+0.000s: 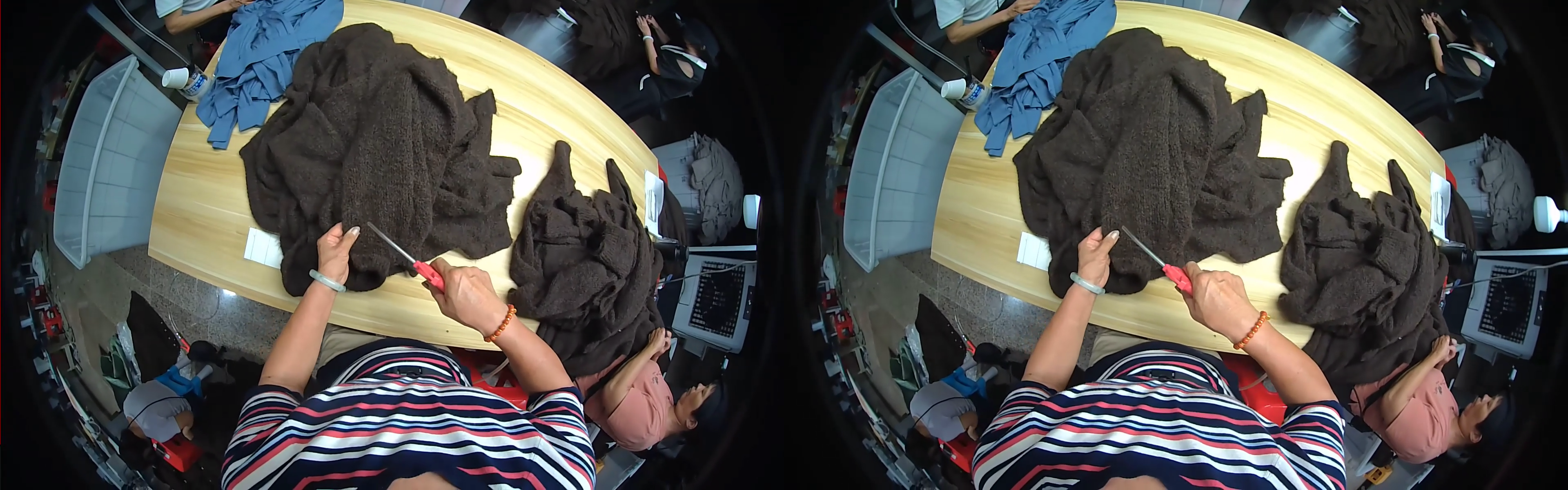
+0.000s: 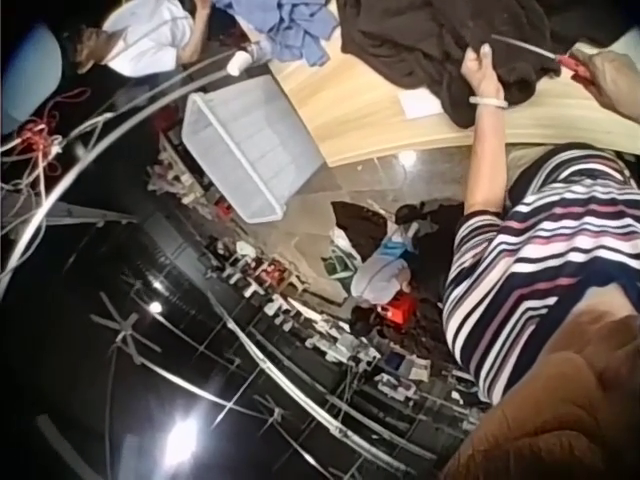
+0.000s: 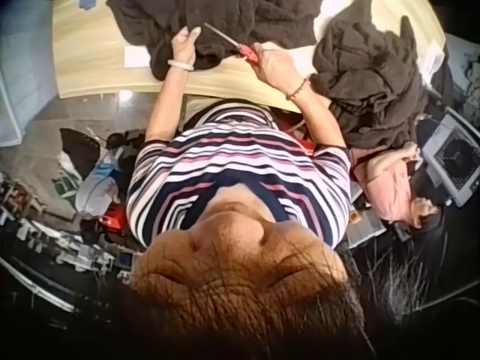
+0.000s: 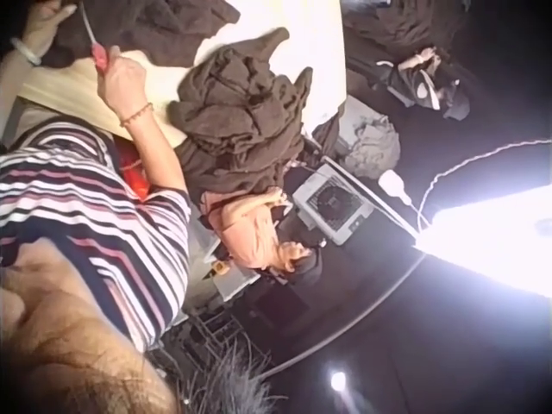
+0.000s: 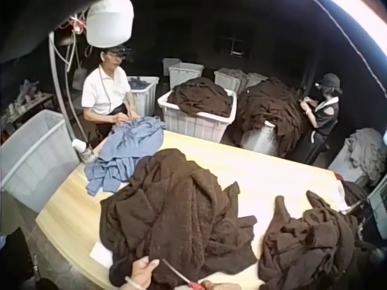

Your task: Trimming excess threads and loose fabric from dark knit sweaters using scissors.

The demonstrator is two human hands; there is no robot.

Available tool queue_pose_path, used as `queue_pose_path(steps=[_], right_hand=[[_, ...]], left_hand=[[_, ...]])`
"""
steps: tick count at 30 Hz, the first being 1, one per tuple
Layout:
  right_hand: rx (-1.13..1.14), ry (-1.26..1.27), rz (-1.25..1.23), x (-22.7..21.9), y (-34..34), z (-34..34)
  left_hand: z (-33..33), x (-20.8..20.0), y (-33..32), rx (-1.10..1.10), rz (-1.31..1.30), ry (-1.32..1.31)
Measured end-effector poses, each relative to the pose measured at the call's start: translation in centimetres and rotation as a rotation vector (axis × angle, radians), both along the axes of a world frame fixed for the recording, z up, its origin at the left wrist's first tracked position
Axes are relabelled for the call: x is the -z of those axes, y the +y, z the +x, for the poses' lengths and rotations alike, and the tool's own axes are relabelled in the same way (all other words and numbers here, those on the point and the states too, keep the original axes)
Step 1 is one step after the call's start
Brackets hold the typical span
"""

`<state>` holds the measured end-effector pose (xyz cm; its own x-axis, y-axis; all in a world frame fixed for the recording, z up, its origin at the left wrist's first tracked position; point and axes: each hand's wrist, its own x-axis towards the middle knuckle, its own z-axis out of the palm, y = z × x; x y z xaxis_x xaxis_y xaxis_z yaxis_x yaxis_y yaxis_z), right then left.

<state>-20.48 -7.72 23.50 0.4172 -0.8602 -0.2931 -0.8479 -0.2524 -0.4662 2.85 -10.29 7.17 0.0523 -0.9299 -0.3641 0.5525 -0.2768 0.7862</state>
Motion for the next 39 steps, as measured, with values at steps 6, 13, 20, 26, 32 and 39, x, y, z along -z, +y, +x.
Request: queue_pose_path(steps=[6,13,20,26,32,39], right_hand=[[-0.159,0.092,-0.037,0.3,1.0,0.0],[-0.28,0.057,0.078,0.5,1.3,-0.1],[-0.139,0.009,0.032,0.1,1.2,-1.1],[-0.056,-0.006,-0.072,0.1,-0.1,0.3],[-0.01,0.032,-0.182,0.6,-5.0,1.7],[-0.188,0.107,-0.179,0.6,-5.4,1.6]], left_hand=[[0.2,0.1,0.3,-0.039,0.003,-0.002],[-0.5,-0.1,1.4,-0.035,0.008,0.004],[1.0,-1.6,-1.7,0.076,0.079,0.213],[0.1,-1.9,-6.2,0.089,-0.061,-0.015],[-0.7,2.0,-5.1,0.064,-0.111,-0.336],[0.0,3.4,-5.0,0.011,-0.058,-0.422]])
